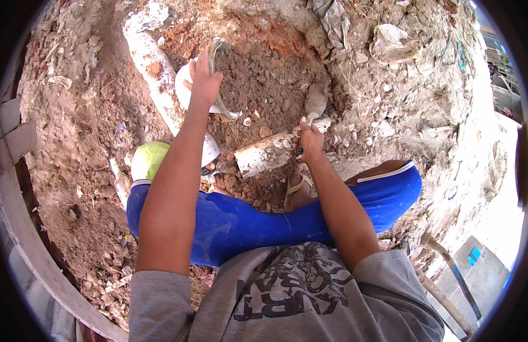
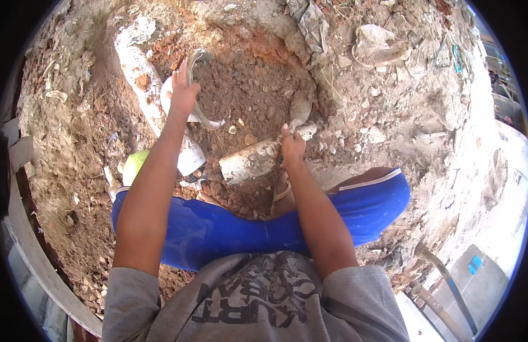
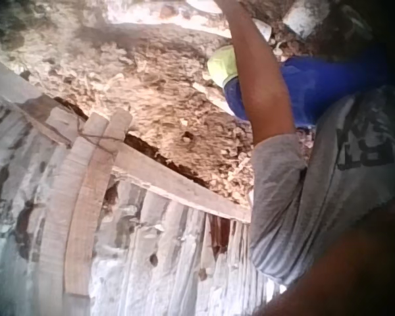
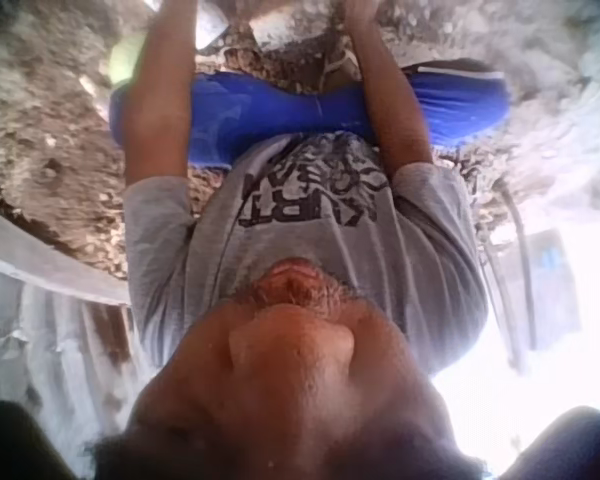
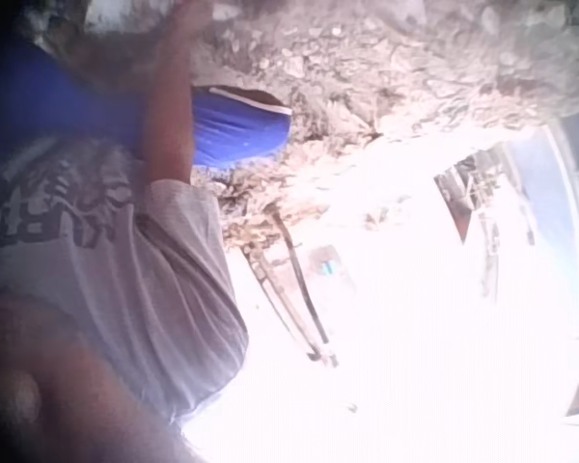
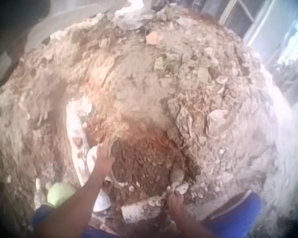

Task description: The person patches a section of white PVC pipe in the ground using a hand trowel and cement mixture from a small bucket.

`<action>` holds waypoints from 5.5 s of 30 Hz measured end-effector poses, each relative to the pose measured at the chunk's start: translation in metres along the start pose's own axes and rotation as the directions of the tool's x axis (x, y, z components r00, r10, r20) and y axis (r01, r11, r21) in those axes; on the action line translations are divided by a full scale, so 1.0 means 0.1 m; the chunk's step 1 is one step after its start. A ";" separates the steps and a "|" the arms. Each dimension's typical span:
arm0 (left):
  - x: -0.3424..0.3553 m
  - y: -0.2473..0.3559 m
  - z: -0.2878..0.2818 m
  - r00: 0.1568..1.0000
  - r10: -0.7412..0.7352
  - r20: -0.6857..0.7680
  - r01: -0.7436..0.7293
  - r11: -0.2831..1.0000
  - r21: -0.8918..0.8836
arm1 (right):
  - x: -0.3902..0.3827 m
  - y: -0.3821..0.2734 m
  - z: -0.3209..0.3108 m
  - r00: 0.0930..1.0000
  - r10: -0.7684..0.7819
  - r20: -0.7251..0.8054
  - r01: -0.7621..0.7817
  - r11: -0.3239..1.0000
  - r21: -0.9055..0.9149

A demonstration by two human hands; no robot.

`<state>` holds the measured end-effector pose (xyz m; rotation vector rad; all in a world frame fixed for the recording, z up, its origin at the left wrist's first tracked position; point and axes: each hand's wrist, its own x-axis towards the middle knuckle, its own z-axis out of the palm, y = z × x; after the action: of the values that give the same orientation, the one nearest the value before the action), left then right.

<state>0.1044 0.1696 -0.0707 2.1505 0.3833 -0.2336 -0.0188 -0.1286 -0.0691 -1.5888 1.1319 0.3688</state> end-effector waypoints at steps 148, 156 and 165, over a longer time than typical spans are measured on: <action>-1.88 3.79 0.60 0.234 0.335 0.913 0.248 0.887 -0.390 | -2.97 -1.62 -4.28 -0.049 -0.993 -0.111 0.816 0.025 -0.577; -0.90 2.76 -0.81 0.788 0.107 0.606 0.478 0.514 -0.712 | -1.59 -2.15 -1.56 -0.290 -0.721 0.629 0.898 -0.432 -0.080; -0.85 0.48 -0.79 0.973 -0.094 0.210 0.090 0.996 0.028 | -0.52 -0.43 -0.25 0.278 -0.696 0.662 0.746 -0.277 -0.605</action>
<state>0.0438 0.1931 0.0365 2.1033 0.3587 -0.5150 -0.0177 -0.1279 0.0029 -2.9139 -0.6300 0.0994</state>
